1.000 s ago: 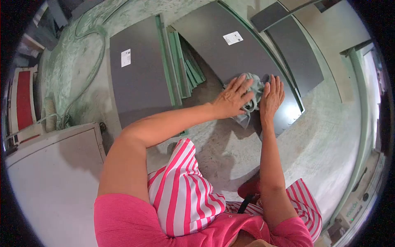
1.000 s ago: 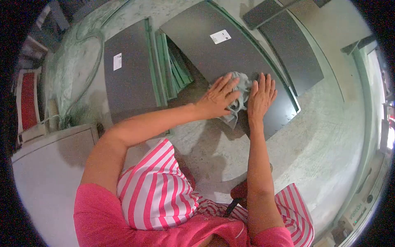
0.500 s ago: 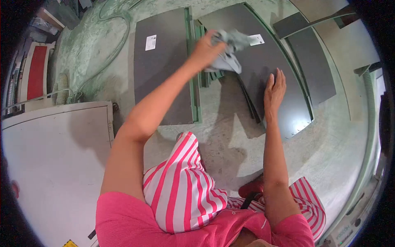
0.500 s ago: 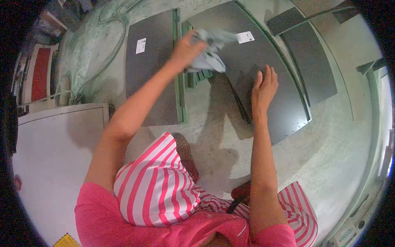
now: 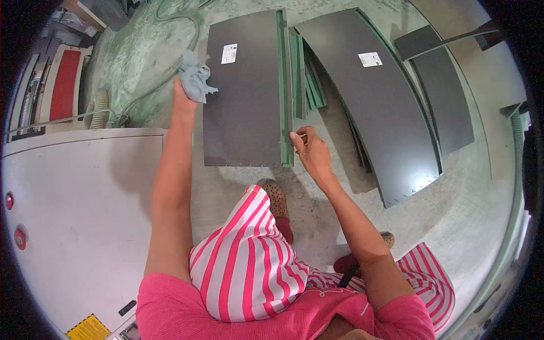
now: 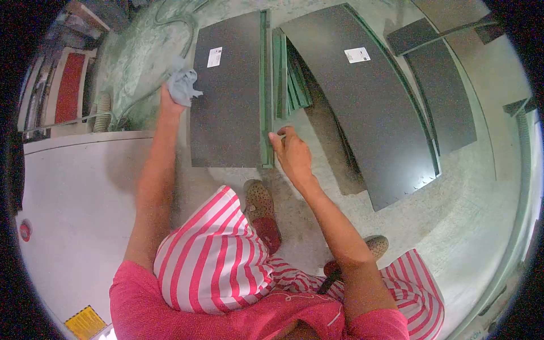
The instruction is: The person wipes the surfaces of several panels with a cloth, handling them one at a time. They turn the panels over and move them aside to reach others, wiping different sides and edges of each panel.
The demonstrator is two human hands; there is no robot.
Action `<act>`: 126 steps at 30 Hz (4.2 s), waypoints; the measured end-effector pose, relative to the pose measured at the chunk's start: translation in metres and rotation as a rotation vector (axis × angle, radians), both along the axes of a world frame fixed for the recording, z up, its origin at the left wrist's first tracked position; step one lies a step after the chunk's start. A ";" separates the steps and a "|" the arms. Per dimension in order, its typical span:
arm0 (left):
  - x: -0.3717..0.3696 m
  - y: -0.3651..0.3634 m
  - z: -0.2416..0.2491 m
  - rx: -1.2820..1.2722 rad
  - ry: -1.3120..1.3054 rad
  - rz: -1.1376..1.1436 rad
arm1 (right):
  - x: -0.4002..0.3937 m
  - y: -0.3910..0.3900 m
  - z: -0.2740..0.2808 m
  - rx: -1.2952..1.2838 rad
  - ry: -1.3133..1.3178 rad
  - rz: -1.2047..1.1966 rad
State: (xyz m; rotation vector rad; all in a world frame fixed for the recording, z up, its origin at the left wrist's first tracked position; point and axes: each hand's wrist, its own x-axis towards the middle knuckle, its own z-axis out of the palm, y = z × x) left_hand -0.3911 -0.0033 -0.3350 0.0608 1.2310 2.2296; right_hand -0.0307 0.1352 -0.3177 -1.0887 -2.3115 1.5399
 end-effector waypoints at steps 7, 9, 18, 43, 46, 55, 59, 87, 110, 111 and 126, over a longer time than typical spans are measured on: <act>-0.013 -0.005 -0.014 0.030 -0.212 -0.177 | -0.014 -0.006 0.007 0.211 -0.097 0.022; -0.018 -0.007 -0.017 0.026 -0.215 -0.168 | -0.016 -0.006 0.009 0.233 -0.125 0.028; -0.013 0.005 -0.003 -0.123 -0.215 -0.110 | -0.020 -0.009 0.000 0.230 -0.079 -0.037; 0.045 0.060 0.099 -0.122 -0.108 -0.328 | 0.021 0.061 0.014 0.257 0.044 -0.352; 0.098 0.099 0.100 -0.076 -0.079 -0.394 | 0.059 0.116 0.036 0.315 -0.095 -0.365; 0.239 0.208 0.038 -0.068 -0.416 -0.507 | 0.192 0.232 0.014 0.457 -0.355 -0.301; 0.263 0.208 0.035 -0.221 -0.460 -0.550 | 0.217 0.242 0.018 0.407 -0.403 -0.287; 0.255 0.204 0.063 -0.325 -0.320 -0.970 | 0.196 0.296 -0.001 1.007 -0.471 0.093; 0.348 0.334 -0.001 -0.265 2.146 -0.661 | 0.260 0.310 0.047 0.806 -0.557 0.086; 0.326 0.343 0.000 -0.451 2.091 -0.588 | 0.270 0.313 0.046 0.826 -0.532 0.058; 0.260 0.287 -0.007 -0.779 2.131 -0.542 | 0.392 0.360 -0.001 0.598 -0.411 -0.302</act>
